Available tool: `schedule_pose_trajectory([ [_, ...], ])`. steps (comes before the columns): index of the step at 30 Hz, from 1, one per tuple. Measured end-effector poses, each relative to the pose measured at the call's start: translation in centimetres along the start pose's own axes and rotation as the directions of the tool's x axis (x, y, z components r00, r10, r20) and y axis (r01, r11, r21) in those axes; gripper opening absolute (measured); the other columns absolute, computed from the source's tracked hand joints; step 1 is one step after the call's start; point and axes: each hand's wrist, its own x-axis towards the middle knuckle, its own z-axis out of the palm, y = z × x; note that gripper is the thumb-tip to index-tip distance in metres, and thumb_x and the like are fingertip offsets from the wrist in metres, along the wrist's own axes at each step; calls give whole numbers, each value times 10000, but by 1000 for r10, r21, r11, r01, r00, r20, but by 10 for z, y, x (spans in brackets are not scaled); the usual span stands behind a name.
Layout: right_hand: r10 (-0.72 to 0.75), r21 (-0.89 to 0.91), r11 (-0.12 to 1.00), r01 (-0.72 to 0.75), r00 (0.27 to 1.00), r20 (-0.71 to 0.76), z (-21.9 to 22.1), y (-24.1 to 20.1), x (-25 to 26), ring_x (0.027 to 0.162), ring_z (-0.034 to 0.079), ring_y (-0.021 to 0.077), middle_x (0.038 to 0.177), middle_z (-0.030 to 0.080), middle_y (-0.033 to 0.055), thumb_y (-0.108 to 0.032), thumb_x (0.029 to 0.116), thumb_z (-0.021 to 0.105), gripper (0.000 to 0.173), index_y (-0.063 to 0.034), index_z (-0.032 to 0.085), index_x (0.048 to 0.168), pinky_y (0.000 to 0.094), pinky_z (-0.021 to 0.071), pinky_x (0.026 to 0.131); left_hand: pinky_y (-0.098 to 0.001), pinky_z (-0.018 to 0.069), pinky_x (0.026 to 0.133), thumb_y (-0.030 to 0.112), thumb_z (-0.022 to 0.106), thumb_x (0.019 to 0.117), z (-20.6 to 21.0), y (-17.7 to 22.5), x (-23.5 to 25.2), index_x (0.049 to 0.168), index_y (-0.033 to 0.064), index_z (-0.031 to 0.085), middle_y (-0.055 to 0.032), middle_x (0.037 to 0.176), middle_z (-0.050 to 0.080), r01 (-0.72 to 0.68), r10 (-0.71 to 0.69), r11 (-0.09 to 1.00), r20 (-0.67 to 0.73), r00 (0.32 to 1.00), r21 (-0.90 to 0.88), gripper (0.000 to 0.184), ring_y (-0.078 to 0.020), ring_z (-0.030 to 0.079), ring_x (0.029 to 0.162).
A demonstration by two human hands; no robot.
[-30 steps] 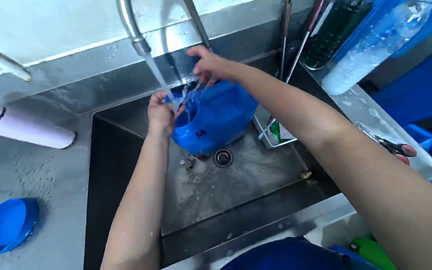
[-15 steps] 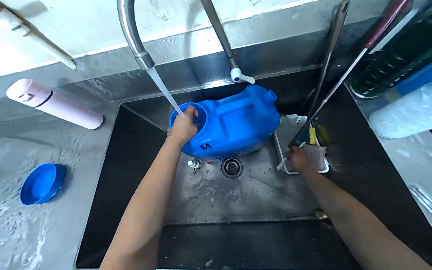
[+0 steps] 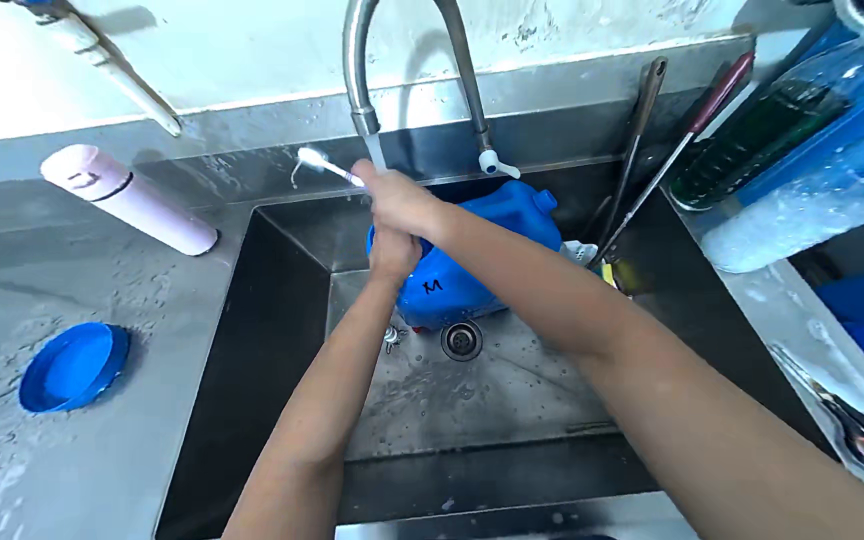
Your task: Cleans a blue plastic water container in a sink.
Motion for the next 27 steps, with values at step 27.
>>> schedule_pose_trajectory([
  [27, 380, 200, 905, -377, 925, 20, 138, 30, -130, 1025, 678, 410, 1123, 671, 287, -38, 1078, 356, 420, 30, 430, 1487, 545, 527, 923, -645, 356, 1114, 183, 478, 1073, -5, -11, 22, 1515, -8, 449, -246, 1606, 359, -97, 108, 992, 131, 986, -87, 482, -484, 264, 1502],
])
